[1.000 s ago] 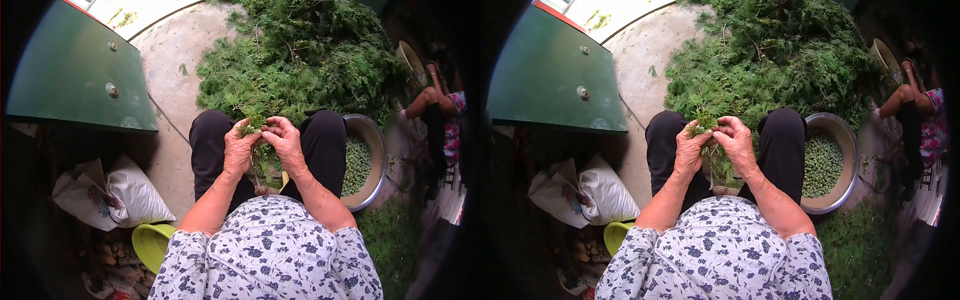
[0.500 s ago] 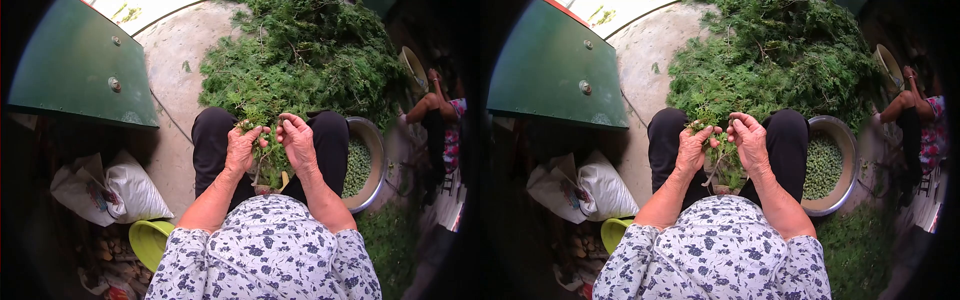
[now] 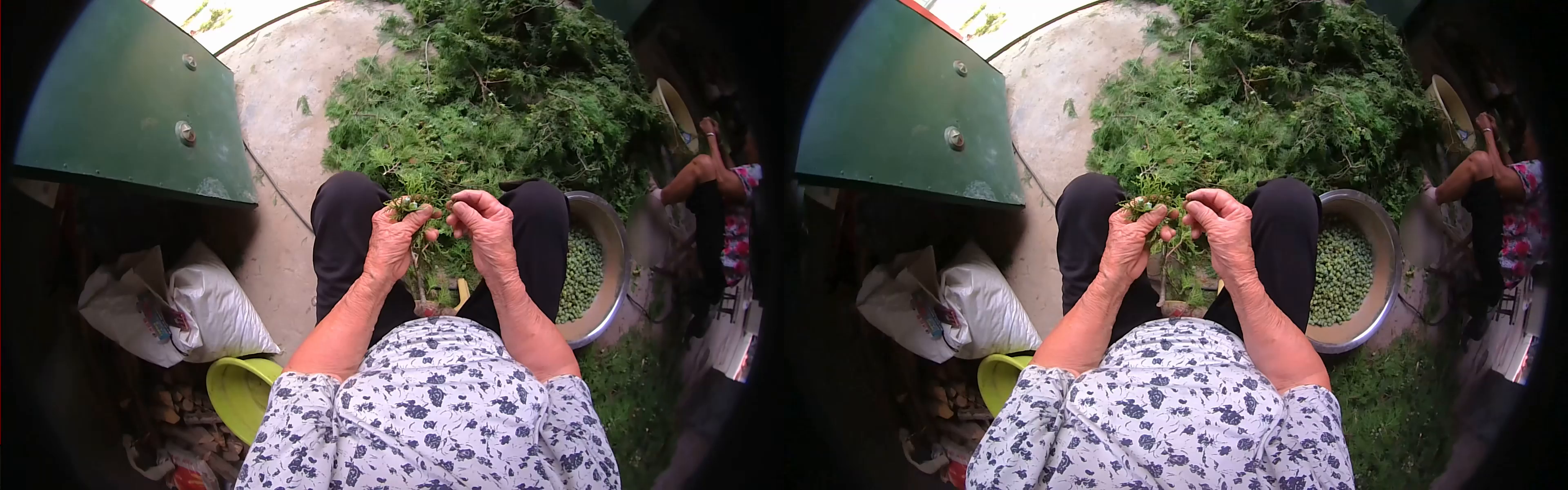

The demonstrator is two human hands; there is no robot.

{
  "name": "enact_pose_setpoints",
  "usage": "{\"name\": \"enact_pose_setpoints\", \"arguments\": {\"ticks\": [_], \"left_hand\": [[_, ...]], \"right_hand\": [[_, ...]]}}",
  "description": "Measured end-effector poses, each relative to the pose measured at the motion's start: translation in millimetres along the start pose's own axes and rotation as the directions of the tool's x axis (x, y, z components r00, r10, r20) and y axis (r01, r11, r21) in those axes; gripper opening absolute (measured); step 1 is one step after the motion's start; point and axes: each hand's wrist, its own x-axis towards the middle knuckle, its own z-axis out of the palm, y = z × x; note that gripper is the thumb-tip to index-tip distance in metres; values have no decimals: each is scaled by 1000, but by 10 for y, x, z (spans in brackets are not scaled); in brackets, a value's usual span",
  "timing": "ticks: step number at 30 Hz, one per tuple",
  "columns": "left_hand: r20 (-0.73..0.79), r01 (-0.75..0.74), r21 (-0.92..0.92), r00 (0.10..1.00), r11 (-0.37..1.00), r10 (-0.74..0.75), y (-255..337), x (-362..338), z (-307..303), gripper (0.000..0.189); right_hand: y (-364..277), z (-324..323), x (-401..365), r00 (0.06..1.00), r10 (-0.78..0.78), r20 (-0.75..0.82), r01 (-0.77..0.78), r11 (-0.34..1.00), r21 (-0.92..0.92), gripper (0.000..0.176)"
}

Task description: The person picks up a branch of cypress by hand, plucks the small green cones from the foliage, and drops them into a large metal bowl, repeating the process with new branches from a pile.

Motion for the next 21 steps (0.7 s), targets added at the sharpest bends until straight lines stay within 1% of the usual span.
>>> {"name": "enact_pose_setpoints", "arguments": {"ticks": [1, 2, 3, 4, 5, 7, 9, 12, 16, 18, 19, 21], "left_hand": [[-3, 1, -1, 1000, 1000, -1, -6, 0, -4, 10], [-25, -17, 0, 1000, 1000, 17, -20, 4, -1, 11], [-46, -36, 1, 998, 999, 36, -29, 11, 4, 13], [-49, -36, 0, 998, 999, 36, -23, 11, 12, 13], [-33, -10, -26, 999, 1000, 9, -8, 6, 28, 14], [-19, 16, -52, 1000, 999, -17, 16, -7, 40, 16], [-15, 11, 4, 1000, 1000, -11, 25, -13, 42, 16], [6, 11, 29, 1000, 1000, -11, 17, 5, 13, 16], [-16, 34, 25, 999, 999, -33, 11, 15, 3, 16], [-2, -10, 35, 1000, 999, 10, -10, 19, -2, 18], [-2, -9, 35, 1000, 999, 9, -18, 14, 1, 18], [-64, -30, 59, 997, 998, 34, -36, -2, 9, 18]], "right_hand": [[20, -8, -5, 999, -41, -2, 40, 989, -145, 14], [34, 0, -15, 999, -38, -1, 37, 989, -146, 14], [39, 20, -25, 993, -119, 3, 114, 942, -315, 15], [47, 42, -34, 980, -198, 23, 185, 861, -474, 17], [60, 68, -38, 980, -196, 25, 184, 861, -474, 17], [76, 131, -45, 930, -364, 41, 306, 710, -634, 23], [16, 164, -85, 938, -343, 60, 294, 688, -664, 26], [23, 178, -102, 934, -346, 94, 311, 651, -692, 26], [54, 180, -113, 911, -387, 146, 373, 618, -692, 26], [60, 178, -119, 903, -396, 165, 392, 605, -693, 26], [69, 173, -120, 905, -391, 170, 387, 588, -710, 26], [78, 171, -124, 906, -385, 174, 382, 571, -727, 26]]}}
